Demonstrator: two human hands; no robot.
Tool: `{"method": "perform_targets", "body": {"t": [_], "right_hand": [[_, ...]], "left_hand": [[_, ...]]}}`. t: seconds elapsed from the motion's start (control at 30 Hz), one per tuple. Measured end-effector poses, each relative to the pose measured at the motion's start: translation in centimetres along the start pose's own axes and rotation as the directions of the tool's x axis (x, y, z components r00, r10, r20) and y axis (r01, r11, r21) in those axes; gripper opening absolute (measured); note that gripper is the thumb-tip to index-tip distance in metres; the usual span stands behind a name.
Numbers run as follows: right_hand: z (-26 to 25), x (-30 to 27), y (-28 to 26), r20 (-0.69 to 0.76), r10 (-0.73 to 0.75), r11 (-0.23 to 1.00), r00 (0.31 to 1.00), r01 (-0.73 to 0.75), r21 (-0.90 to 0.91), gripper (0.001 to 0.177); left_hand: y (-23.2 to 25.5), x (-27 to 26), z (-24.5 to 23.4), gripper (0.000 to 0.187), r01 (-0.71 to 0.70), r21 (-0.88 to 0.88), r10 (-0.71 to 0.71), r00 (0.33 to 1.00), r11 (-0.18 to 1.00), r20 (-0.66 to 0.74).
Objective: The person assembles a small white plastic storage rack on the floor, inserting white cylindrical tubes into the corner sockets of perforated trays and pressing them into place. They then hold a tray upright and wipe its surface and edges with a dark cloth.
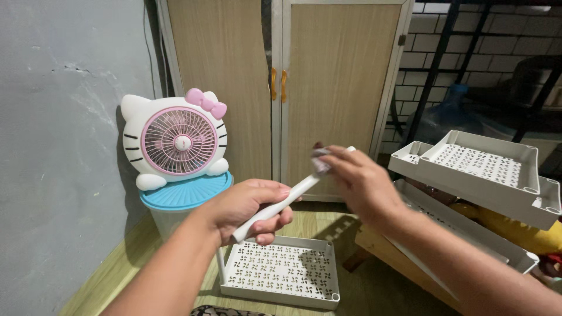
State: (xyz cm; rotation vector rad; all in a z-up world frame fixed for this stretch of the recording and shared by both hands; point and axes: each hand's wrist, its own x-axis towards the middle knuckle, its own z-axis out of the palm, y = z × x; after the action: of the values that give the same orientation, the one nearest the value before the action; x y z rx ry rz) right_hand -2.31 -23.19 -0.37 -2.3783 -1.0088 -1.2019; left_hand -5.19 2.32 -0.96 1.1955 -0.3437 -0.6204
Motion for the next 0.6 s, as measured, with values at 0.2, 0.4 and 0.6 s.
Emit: {"method": "perform_targets", "body": {"t": [0.2,0.4,0.6], "right_hand": [[-0.8,-0.7,-0.2,0.061,0.142,0.988,0.988,-0.145,0.055,0.037],[0.6,-2.3,-4.7,0.177,0.062,0.963,0.982,-0.105,0.246,0.042],[-0.2,-0.5,-1.3,0.126,0.071,0.989,0.989,-0.087,0.123,0.041]], "left_hand": [[0.2,-0.4,-0.9,0.032,0.055,0.029,-0.056,0.998,0.998,0.014],[-0.2,0.9,-0.4,0.022,0.098,0.055,-0.090,0.987,0.994,-0.133],[0.4,-0.2,-0.6,0.029,0.065,0.022,-0.064,0.998,0.998,-0.027]]}}
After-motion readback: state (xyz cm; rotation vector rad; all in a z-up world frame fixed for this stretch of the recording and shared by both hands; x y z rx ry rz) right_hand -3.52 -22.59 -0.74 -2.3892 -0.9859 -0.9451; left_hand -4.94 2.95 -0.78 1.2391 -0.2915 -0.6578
